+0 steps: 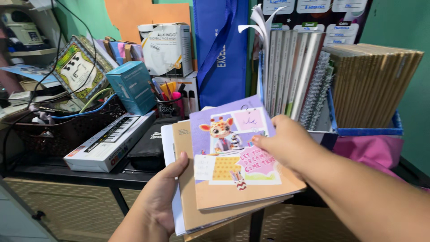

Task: The person picks up notebooks from a stack on a desk, wipes them with a pink cloth, and places them into a white organizer box. The person repeats this process for several notebooks, arranging them upright in the organizer.

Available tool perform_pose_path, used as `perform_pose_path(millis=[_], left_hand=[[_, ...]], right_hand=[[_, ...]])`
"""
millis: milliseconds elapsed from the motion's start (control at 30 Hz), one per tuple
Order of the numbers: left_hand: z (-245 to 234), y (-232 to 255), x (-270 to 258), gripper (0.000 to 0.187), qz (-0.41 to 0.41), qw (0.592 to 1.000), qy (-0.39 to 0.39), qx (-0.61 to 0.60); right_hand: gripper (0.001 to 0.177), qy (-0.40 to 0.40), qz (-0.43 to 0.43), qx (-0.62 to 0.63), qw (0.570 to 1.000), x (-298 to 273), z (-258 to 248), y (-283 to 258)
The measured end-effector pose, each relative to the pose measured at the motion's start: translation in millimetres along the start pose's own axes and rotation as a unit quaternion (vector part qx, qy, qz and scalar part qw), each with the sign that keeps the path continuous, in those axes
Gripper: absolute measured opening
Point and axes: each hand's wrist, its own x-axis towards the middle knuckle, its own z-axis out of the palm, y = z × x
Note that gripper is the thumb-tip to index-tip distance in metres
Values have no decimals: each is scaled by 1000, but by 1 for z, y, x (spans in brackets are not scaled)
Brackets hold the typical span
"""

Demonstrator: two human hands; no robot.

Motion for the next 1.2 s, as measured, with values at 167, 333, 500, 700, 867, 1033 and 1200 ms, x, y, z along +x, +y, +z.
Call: perform_pose_path(millis=[167,333,500,700,867,1033,1200], left_hand=[[-5,7,0,52,43,999,26,10],[-6,17,3,51,53,998,9,19],[-5,28,9,45,121,988,52,81],[-3,39,16,52,101,988,106,51],[-4,48,21,47,105,978,164,80],[-7,48,29,47,57,987,131,68],[-5,61,29,47,108,989,90,36]], right_hand=[[34,-46,38,103,993,8,2,-11],[29,-109,160,172,966,10,4,-22],[25,-159,225,327,904,13,11,-26],[27,-116,234,314,913,19,23,-18],[25,-134,283,349,884,32,26,-16],[26,-163,301,347,873,45,29,-11],[29,-156,251,406,865,58,32,-12]])
